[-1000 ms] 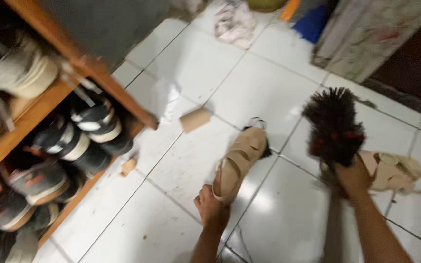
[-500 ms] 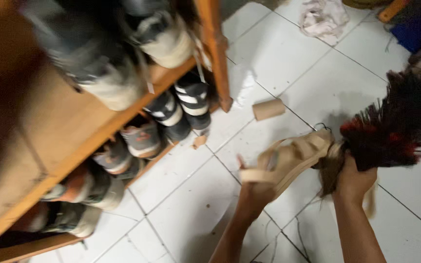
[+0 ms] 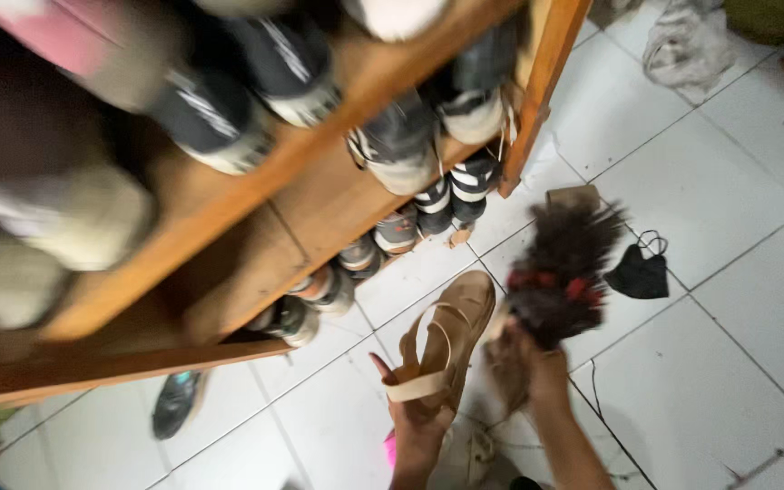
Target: The person uses a feather duster to brush dust off several shoes and sandals taken from a multi-tier shoe rack. They wipe the soles and uppers of each item and place them back on the rack.
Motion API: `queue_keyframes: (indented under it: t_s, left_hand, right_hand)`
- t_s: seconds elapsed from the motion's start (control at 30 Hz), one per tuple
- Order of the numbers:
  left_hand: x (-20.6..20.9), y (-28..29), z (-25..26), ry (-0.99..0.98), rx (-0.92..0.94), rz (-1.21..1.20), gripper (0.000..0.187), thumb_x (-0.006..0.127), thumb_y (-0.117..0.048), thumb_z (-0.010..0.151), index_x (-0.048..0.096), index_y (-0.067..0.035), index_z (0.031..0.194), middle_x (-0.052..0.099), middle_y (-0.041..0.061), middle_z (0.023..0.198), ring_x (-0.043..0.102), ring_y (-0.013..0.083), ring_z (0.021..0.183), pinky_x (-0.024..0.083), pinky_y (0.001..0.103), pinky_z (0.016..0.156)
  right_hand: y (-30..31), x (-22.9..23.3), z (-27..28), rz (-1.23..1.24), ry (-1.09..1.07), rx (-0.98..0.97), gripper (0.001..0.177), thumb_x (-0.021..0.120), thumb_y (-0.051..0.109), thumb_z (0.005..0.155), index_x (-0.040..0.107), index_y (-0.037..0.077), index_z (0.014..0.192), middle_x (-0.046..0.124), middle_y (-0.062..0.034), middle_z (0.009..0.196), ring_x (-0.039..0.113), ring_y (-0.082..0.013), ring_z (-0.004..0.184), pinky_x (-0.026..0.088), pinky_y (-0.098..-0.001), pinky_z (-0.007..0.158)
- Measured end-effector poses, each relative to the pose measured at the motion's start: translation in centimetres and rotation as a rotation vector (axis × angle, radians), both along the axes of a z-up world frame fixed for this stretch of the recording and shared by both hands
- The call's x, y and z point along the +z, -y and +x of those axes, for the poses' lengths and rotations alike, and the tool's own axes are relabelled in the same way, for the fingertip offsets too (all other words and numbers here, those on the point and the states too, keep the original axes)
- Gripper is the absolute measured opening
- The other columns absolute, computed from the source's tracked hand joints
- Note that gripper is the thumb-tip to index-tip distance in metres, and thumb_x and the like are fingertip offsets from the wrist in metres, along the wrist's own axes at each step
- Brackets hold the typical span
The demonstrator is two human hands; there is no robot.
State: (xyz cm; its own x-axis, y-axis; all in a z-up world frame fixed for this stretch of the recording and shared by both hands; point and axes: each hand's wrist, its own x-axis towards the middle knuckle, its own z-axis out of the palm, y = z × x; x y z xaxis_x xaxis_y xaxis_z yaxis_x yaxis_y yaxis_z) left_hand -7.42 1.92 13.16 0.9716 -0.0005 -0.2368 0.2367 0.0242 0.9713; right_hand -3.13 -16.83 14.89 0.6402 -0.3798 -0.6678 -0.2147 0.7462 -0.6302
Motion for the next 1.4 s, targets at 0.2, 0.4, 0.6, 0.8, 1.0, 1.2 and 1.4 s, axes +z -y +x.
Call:
queue_keyframes:
  t_s: [0.2, 0.4, 0.6, 0.8, 1.0, 1.2, 1.4]
  left_hand:
    - [15.8, -1.3, -1.1, -0.12, 0.2, 0.028, 0.122, 0.073, 0.0, 0.07, -0.015, -0.012, 0.154, 0.057, 0.012, 0.123, 0.063, 0.0202, 0.101, 0.049, 0.035, 0.096]
    - [23.9, -4.5, -3.5, -0.134, 0.278, 0.56, 0.132, 0.081, -0.008, 0.056, -0.003, -0.014, 0.158, 0.05, 0.016, 0.12, 0.051, 0.0296, 0.107, 0.042, 0.044, 0.097]
    - [28.3, -2.6, -6.3, 0.037, 0.197, 0.809, 0.079, 0.092, -0.019, 0.055, 0.059, -0.016, 0.126, 0.051, 0.018, 0.117, 0.045, 0.0348, 0.109, 0.038, 0.045, 0.096]
    - [31.8, -4.4, -6.8, 0.186, 0.131, 0.157, 0.062, 0.079, -0.03, 0.072, 0.059, -0.014, 0.128, 0.055, 0.02, 0.131, 0.053, 0.0346, 0.12, 0.044, 0.044, 0.097]
    - [39.2, -6.4, -4.9, -0.601, 0.407, -0.816, 0.062, 0.052, -0.045, 0.089, 0.049, -0.015, 0.144, 0.057, 0.018, 0.136, 0.056, 0.0334, 0.124, 0.048, 0.044, 0.101]
    - [52.8, -8.4, -3.8, -0.272, 0.24, -0.914, 0.058, 0.057, -0.029, 0.09, 0.044, -0.012, 0.144, 0.061, 0.01, 0.138, 0.061, 0.0286, 0.125, 0.048, 0.042, 0.106]
    - [56.8, -12.6, -5.4, -0.3, 0.242, -1.015, 0.055, 0.049, -0.04, 0.095, 0.052, -0.008, 0.14, 0.067, 0.012, 0.13, 0.065, 0.028, 0.115, 0.051, 0.042, 0.1]
  right_hand:
    - [-5.7, 12.9, -2.1, 0.155, -0.11, 0.048, 0.032, 0.071, 0.022, 0.077, 0.065, 0.006, 0.105, 0.071, -0.0074, 0.077, 0.068, -0.0213, 0.06, 0.057, -0.0388, 0.054]
    - [-5.9, 16.0, -2.7, 0.164, -0.372, 0.401, 0.044, 0.072, 0.037, 0.082, 0.061, 0.0, 0.104, 0.062, -0.0119, 0.081, 0.062, -0.026, 0.061, 0.056, -0.0418, 0.056]
    - [-7.8, 26.5, -3.8, 0.215, -0.245, 0.408, 0.041, 0.078, 0.031, 0.086, 0.064, -0.001, 0.108, 0.063, -0.0104, 0.086, 0.061, -0.0244, 0.067, 0.051, -0.0395, 0.057]
    - [-6.0, 34.8, -3.3, 0.004, -0.147, 0.536, 0.042, 0.078, 0.026, 0.083, 0.064, 0.0, 0.113, 0.067, -0.0111, 0.09, 0.063, -0.0241, 0.071, 0.052, -0.0396, 0.061]
    - [-8.0, 40.9, -2.0, -0.19, 0.055, 0.663, 0.045, 0.078, 0.02, 0.08, 0.064, 0.001, 0.118, 0.071, -0.0117, 0.094, 0.066, -0.0238, 0.076, 0.054, -0.0398, 0.065]
    - [-9.7, 48.0, -1.8, -0.245, 0.11, 0.727, 0.05, 0.075, 0.017, 0.078, 0.062, 0.004, 0.125, 0.073, -0.0123, 0.095, 0.067, -0.0249, 0.076, 0.054, -0.0421, 0.065]
    - [-10.1, 53.6, -3.1, -1.04, 0.174, 0.965, 0.063, 0.063, 0.041, 0.086, 0.046, 0.006, 0.134, 0.073, -0.0191, 0.089, 0.069, -0.0321, 0.074, 0.055, -0.046, 0.067]
